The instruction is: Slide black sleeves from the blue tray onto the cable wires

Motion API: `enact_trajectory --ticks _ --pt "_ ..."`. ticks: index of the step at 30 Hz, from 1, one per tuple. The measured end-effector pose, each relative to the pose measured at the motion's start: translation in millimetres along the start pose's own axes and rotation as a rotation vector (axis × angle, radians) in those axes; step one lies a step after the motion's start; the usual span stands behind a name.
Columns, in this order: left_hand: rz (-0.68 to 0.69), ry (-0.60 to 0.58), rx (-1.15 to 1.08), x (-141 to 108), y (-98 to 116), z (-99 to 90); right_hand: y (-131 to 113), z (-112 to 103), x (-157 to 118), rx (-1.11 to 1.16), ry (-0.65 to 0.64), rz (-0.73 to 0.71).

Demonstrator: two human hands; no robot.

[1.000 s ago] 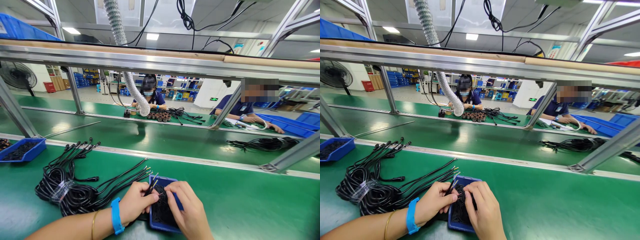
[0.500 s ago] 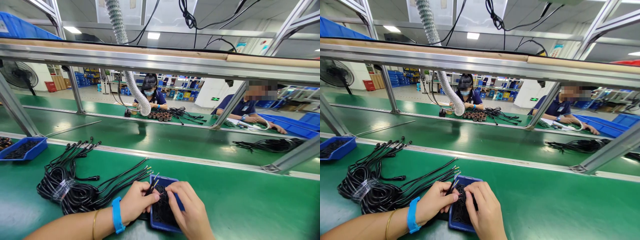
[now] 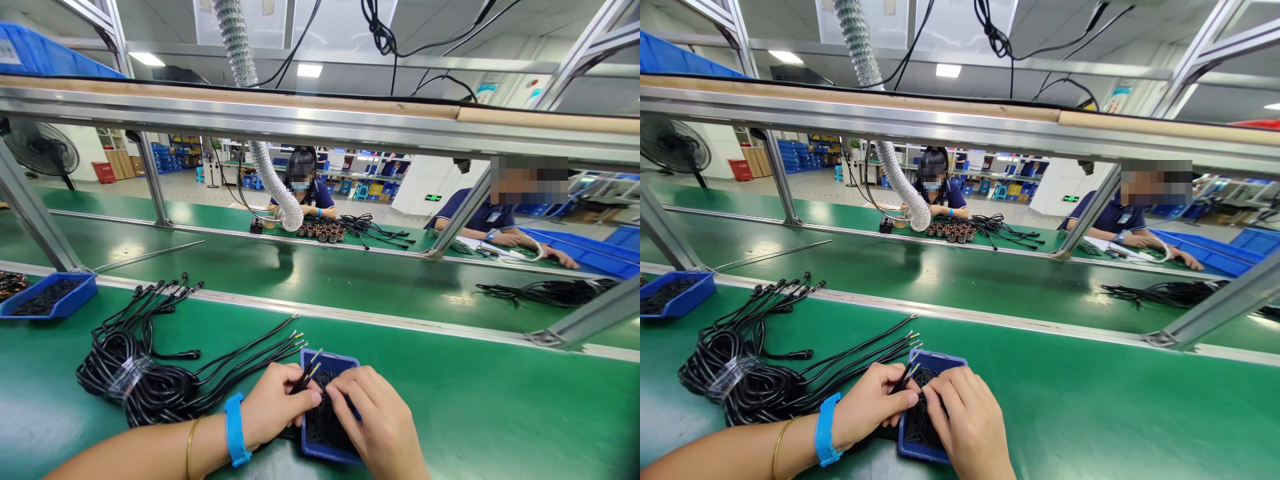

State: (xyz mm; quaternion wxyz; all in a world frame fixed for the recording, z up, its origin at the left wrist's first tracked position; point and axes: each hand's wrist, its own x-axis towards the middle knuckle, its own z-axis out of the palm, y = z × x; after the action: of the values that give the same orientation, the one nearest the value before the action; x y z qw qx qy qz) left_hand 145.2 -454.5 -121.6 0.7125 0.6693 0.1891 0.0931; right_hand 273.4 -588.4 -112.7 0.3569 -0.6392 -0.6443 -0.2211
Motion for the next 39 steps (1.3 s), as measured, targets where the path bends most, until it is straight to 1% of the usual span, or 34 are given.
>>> enact_trajectory --ticks 3,5,6,9,11,14,17,20,21,23,25,26,28,29,30,31,32,33,34,36,37,39 --pt "0.012 -0.008 -0.008 0 0 -0.3 1 0 0 0.074 -0.071 0.026" --pt "0.02 0.005 -0.038 0 0 -1.2 1 0 -1 0.171 -0.096 0.087" --pt "0.029 0.014 -0.063 0 1 -1.7 1 1 -2 0.232 -0.087 0.146" --pt "0.06 0.023 -0.138 -1 4 -2.5 -1 5 -3 0.445 -0.02 0.392" --pt "0.072 0.019 -0.16 -2 6 -2.4 -4 8 -2 0.569 -0.001 0.51" --pt "0.089 0.019 -0.172 -4 9 -2.1 -9 14 -1 0.667 -0.016 0.56" --pt "0.097 -0.011 -0.192 -5 9 -2.6 -13 23 -2 0.726 0.009 0.585" --pt "0.106 -0.036 -0.215 -5 8 -3.6 -16 32 -4 0.838 0.022 0.622" --pt "0.113 -0.039 -0.22 -5 8 -4.0 -17 33 -4 0.864 0.02 0.626" --pt "0.131 -0.054 -0.23 -7 8 -4.9 -17 31 -3 0.862 0.02 0.589" --pt "0.165 -0.073 -0.215 -8 9 -5.8 -15 19 1 0.805 0.024 0.517" --pt "0.184 -0.072 -0.199 -8 10 -6.3 -13 10 4 0.791 -0.02 0.458" --pt "0.199 -0.04 -0.193 -7 11 -7.1 -7 -8 9 0.849 -0.242 0.283" --pt "0.186 -0.015 -0.205 -5 10 -7.3 -4 -16 11 0.892 -0.345 0.203" --pt "0.16 0.008 -0.226 -4 10 -7.5 0 -21 12 0.903 -0.401 0.154" --pt "0.134 0.024 -0.25 -2 9 -7.5 5 -22 11 0.854 -0.401 0.15" --pt "0.11 0.029 -0.271 0 8 -7.4 9 -20 9 0.729 -0.354 0.187" --pt "0.092 0.025 -0.288 1 7 -7.1 12 -15 6 0.542 -0.296 0.239" --pt "0.078 0.017 -0.302 2 7 -6.6 15 -7 1 0.329 -0.278 0.267" --pt "0.058 0.007 -0.316 3 6 -5.3 19 11 -8 -0.03 -0.346 0.224" --pt "0.049 0.011 -0.31 3 6 -4.7 20 20 -13 -0.134 -0.385 0.184" --pt "0.036 0.035 -0.269 3 5 -3.9 18 33 -18 -0.218 -0.415 0.135"
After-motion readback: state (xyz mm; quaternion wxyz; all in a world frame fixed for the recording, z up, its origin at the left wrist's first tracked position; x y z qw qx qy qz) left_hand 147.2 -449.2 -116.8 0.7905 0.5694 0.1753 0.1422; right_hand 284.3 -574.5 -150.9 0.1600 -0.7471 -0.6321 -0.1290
